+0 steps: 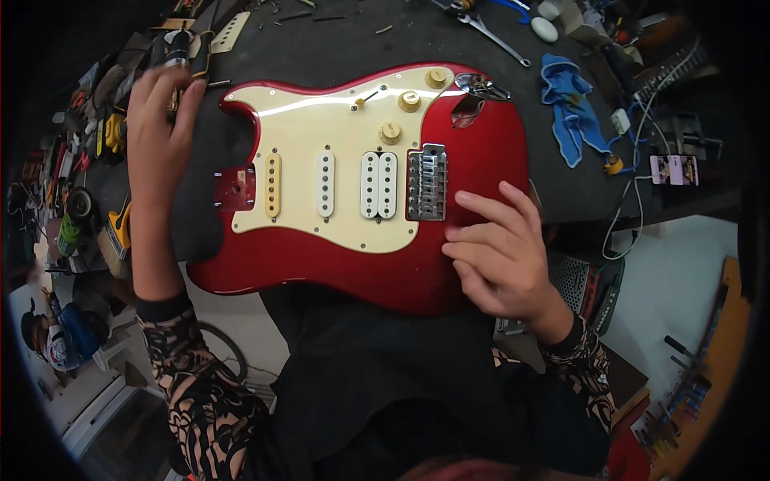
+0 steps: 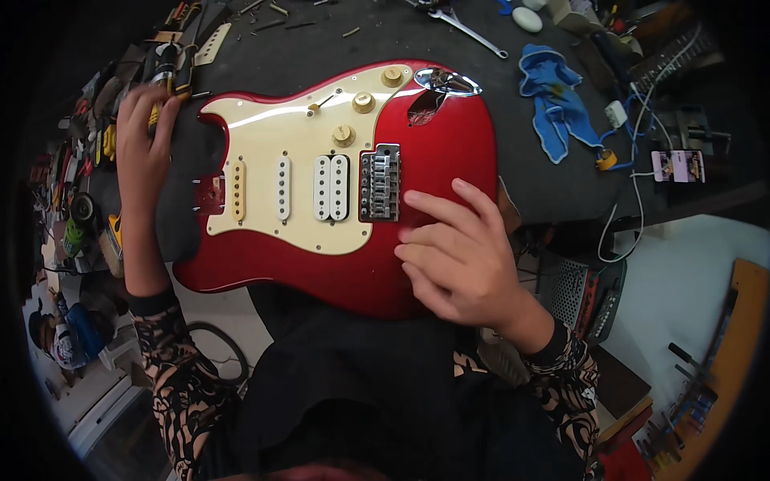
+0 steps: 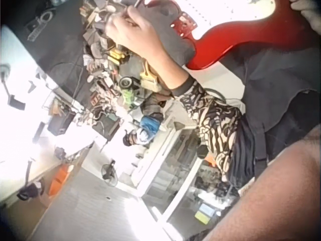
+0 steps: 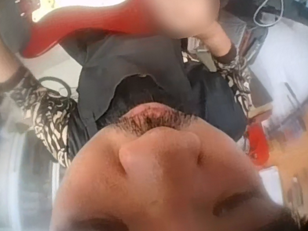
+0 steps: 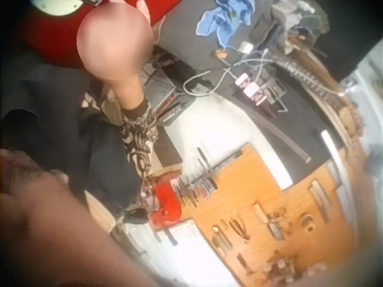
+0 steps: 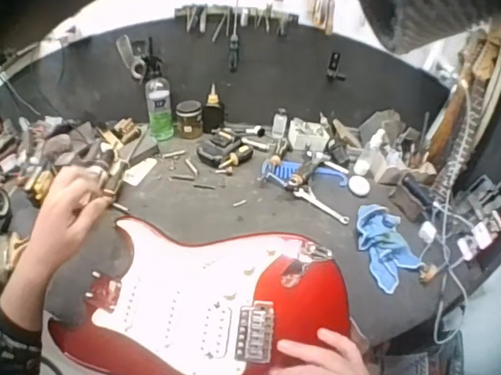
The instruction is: The person uses a power drill to secure screws on the bridge of a red electric guitar. They then flip the guitar over and wipe the back surface with a white cloth.
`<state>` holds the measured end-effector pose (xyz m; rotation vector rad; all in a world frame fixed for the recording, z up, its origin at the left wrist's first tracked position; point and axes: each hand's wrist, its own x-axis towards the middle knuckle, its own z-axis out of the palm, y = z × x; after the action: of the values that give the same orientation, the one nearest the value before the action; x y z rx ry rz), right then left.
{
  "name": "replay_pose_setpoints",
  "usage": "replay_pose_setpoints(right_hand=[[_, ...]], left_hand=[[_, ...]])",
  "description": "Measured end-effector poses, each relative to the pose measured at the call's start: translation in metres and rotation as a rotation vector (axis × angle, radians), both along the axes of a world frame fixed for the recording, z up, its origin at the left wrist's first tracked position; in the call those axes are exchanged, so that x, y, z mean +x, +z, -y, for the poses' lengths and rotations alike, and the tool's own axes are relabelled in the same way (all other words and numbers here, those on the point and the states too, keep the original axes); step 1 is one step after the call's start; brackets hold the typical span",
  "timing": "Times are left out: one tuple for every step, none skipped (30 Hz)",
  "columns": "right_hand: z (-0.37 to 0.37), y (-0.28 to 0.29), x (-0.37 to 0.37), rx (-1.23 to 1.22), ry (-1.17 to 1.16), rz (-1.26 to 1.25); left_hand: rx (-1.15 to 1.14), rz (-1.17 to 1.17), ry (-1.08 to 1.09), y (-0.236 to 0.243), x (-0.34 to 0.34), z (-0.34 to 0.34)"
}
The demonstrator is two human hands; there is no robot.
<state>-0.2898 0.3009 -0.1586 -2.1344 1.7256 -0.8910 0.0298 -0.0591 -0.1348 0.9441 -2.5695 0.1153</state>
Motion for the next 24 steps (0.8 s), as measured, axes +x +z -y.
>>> replay_pose_setpoints(right_hand=[[0.003,0.0,-0.001,-0.039,-0.063,-0.029],[0.008,-0.005,-0.008,-0.078,-0.126,-0.059],[0.014,-0.011,-0.015,-0.119,-0.186,-0.086],[0.027,-0.018,-0.024,-0.15,-0.361,0.001],[0.042,-0.025,-0.04,-0.182,-0.538,0.093],[0.06,-0.032,-0.067,-0.241,-0.61,-0.054],[0.073,-0.043,-0.095,-0.299,-0.687,-0.196],[0.085,-0.056,-0.115,-0.264,-0.778,-0.328],[0.087,-0.073,-0.15,-0.211,-0.846,-0.434],[0.091,-0.086,-0.166,-0.114,-0.873,-0.482],[0.096,-0.096,-0.177,-0.016,-0.899,-0.529],[0.102,-0.099,-0.183,0.078,-0.92,-0.577],[0.112,-0.102,-0.189,0.095,-0.895,-0.579],[0.103,-0.096,-0.2,0.098,-0.909,-0.583],[0.098,-0.094,-0.209,0.103,-0.91,-0.583],[0.092,-0.092,-0.218,-0.066,-0.918,-0.566],[0.083,-0.087,-0.224,-0.12,-0.95,-0.479],[0.078,-0.081,-0.221,-0.171,-0.97,-0.38],[0.074,-0.076,-0.217,-0.22,-0.987,-0.28],[0.07,-0.066,-0.206,-0.223,-1.012,-0.234],[0.066,-0.062,-0.205,-0.205,-1.031,-0.214],[0.063,-0.059,-0.205,-0.202,-1.017,-0.19],[0.062,-0.054,-0.207,-0.211,-1.015,-0.172],[0.057,-0.057,-0.224,-0.152,-1.016,-0.137]], left_hand=[[0.065,0.004,0.036,0.008,0.012,-0.012],[0.21,-0.109,0.131,0.01,0.025,-0.027],[0.356,-0.22,0.225,0.008,0.039,-0.046],[0.508,-0.334,0.304,0.002,0.051,-0.058],[0.463,-0.389,0.157,-0.002,0.059,-0.066],[0.42,-0.455,0.017,-0.012,0.068,-0.072],[0.372,-0.514,-0.127,-0.017,0.073,-0.077],[0.072,-0.385,-0.195,-0.02,0.077,-0.08],[0.083,-0.402,-0.161,-0.019,0.065,-0.101],[0.079,-0.424,-0.14,-0.021,0.07,-0.116],[0.075,-0.447,-0.118,-0.024,0.078,-0.127],[0.193,-0.566,-0.124,-0.031,0.09,-0.136],[0.303,-0.613,-0.015,-0.045,0.103,-0.145],[0.405,-0.664,0.055,-0.058,0.111,-0.152],[0.507,-0.71,0.138,-0.059,0.112,-0.158],[0.418,-0.772,0.068,-0.061,0.107,-0.159],[0.349,-0.8,0.036,-0.063,0.105,-0.162],[0.275,-0.819,0.015,-0.064,0.108,-0.167],[0.2,-0.836,-0.006,-0.065,0.112,-0.172],[0.148,-0.824,0.024,-0.066,0.114,-0.174],[0.094,-0.81,0.054,-0.064,0.116,-0.178],[0.04,-0.794,0.085,-0.064,0.12,-0.183],[0.203,-0.832,0.149,-0.072,0.129,-0.181],[0.375,-0.858,0.216,-0.083,0.136,-0.185]])
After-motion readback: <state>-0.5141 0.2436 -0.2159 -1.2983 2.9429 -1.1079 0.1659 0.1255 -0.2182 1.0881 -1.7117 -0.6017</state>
